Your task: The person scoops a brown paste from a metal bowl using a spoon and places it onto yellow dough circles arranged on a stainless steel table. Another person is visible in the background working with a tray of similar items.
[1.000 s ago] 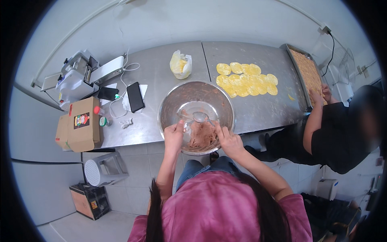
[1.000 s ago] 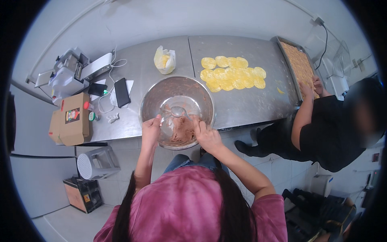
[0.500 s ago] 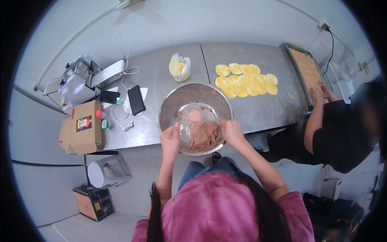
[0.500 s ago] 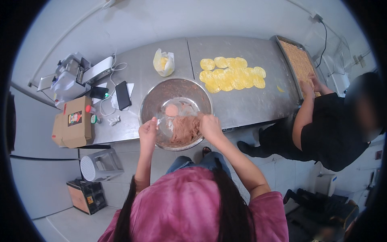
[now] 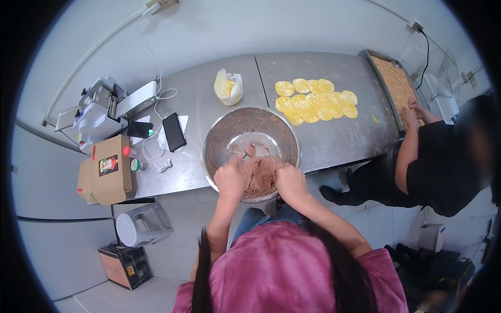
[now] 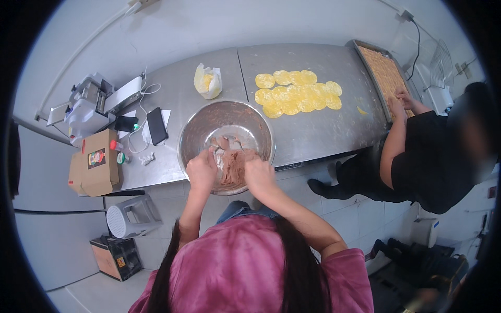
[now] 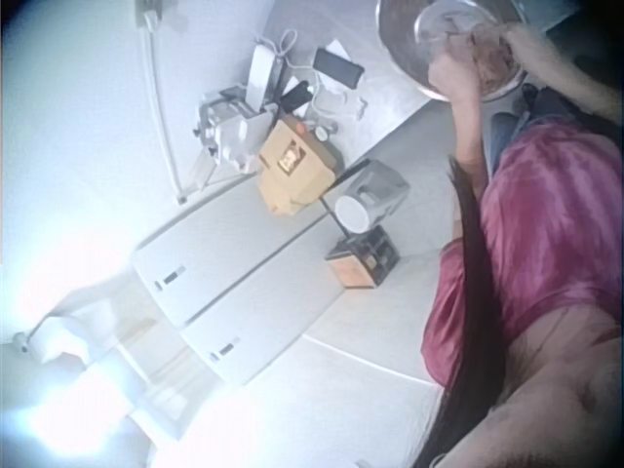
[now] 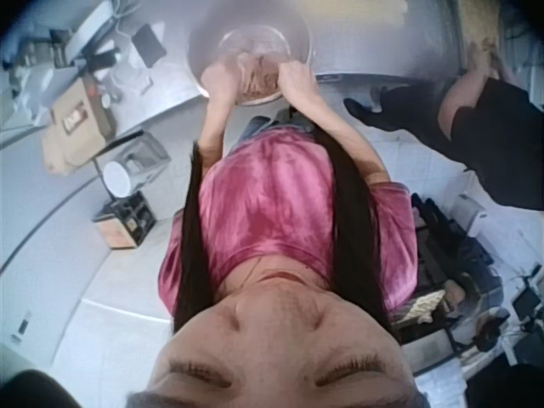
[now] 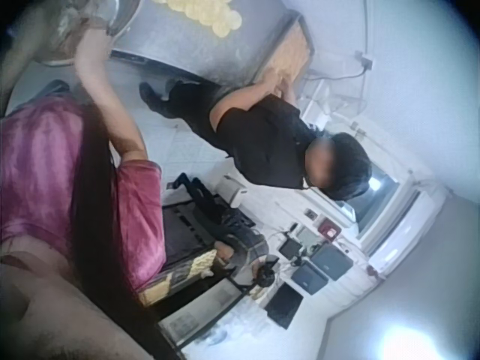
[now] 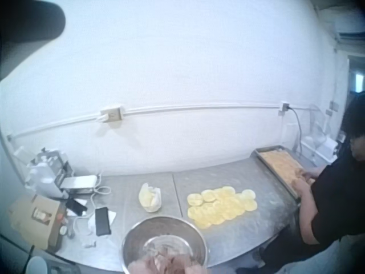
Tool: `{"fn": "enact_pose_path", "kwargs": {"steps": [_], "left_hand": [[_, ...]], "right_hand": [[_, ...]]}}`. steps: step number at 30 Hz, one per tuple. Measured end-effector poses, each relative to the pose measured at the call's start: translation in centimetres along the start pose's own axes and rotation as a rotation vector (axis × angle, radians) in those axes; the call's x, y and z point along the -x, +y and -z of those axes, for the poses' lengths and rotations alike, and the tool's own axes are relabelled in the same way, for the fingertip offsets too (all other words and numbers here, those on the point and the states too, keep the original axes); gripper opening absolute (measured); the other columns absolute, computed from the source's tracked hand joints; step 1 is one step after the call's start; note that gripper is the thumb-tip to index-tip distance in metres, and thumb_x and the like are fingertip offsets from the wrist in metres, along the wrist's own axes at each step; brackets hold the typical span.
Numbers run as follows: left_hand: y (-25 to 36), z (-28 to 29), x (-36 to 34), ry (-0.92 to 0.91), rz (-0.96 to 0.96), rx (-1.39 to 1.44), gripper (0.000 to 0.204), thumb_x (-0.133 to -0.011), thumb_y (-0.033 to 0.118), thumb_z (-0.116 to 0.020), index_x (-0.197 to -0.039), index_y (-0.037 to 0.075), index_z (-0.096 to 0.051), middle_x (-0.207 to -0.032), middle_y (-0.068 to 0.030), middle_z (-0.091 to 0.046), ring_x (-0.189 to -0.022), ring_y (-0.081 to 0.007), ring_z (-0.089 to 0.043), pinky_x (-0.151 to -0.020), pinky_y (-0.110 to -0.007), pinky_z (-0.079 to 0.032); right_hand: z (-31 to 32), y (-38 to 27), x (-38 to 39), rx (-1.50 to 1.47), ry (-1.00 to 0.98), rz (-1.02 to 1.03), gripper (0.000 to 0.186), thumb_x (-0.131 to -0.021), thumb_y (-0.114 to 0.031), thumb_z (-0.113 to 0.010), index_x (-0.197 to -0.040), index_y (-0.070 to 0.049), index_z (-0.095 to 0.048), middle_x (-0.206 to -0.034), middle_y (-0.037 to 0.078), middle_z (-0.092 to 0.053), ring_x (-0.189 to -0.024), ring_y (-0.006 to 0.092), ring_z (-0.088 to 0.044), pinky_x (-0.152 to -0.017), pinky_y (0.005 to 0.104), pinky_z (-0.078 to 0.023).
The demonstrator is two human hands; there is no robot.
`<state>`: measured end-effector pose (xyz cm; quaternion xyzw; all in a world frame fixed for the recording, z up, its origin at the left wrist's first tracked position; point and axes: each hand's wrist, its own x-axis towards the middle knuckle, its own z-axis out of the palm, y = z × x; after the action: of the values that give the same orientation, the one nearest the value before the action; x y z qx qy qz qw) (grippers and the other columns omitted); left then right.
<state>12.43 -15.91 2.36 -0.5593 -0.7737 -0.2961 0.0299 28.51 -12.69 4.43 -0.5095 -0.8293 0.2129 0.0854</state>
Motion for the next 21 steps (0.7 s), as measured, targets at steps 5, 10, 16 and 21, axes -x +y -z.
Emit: {"fn": "enact_pose_path", "kwargs": {"steps": [5,10,16,21], "left_hand": [[-1.3,0.4,-1.3,-0.032,0.148,0.081,0.031,-0.086,0.021,-0.052,-0.065,0.000,-0.060,-0.055,-0.0217,-0.056,-0.054,-0.0395,-0.057,-0.051,-0.046,-0.045],[-0.8,0.3,-1.4,-0.068,0.127,0.073,0.032,-0.087,0.022,-0.052,-0.064,0.001,-0.060,-0.055,-0.0220,-0.055,-0.053,-0.0395,-0.057,-0.051,-0.047,-0.045],[-1.1,0.3,-1.2,-0.029,0.029,0.036,0.031,-0.087,0.023,-0.052,-0.064,0.002,-0.059,-0.052,-0.0204,-0.054,-0.050,-0.0383,-0.057,-0.047,-0.046,-0.044],[-0.9,0.1,-1.1,-0.037,-0.189,-0.122,0.026,-0.086,0.022,-0.053,-0.066,0.006,-0.054,-0.046,-0.0140,-0.053,-0.043,-0.0304,-0.056,-0.039,-0.040,-0.044]], "right_hand": [[0.4,1.4,0.0,-0.069,0.084,0.066,0.017,-0.073,0.001,-0.048,-0.089,0.004,-0.053,-0.081,0.023,-0.060,-0.071,0.0410,-0.059,-0.061,0.0479,-0.048],[-1.3,1.1,-1.0,0.008,0.087,0.130,0.016,-0.074,-0.002,-0.048,-0.089,0.003,-0.053,-0.079,0.023,-0.060,-0.067,0.0390,-0.061,-0.059,0.0462,-0.050],[0.3,1.4,-1.8,0.104,0.054,0.223,0.014,-0.077,-0.004,-0.047,-0.087,0.005,-0.052,-0.075,0.023,-0.061,-0.064,0.0348,-0.064,-0.054,0.0415,-0.052],[0.8,1.0,-2.0,0.131,0.022,0.159,0.011,-0.076,-0.005,-0.048,-0.079,0.003,-0.055,-0.071,0.023,-0.061,-0.066,0.0356,-0.064,-0.055,0.0414,-0.052]]}}
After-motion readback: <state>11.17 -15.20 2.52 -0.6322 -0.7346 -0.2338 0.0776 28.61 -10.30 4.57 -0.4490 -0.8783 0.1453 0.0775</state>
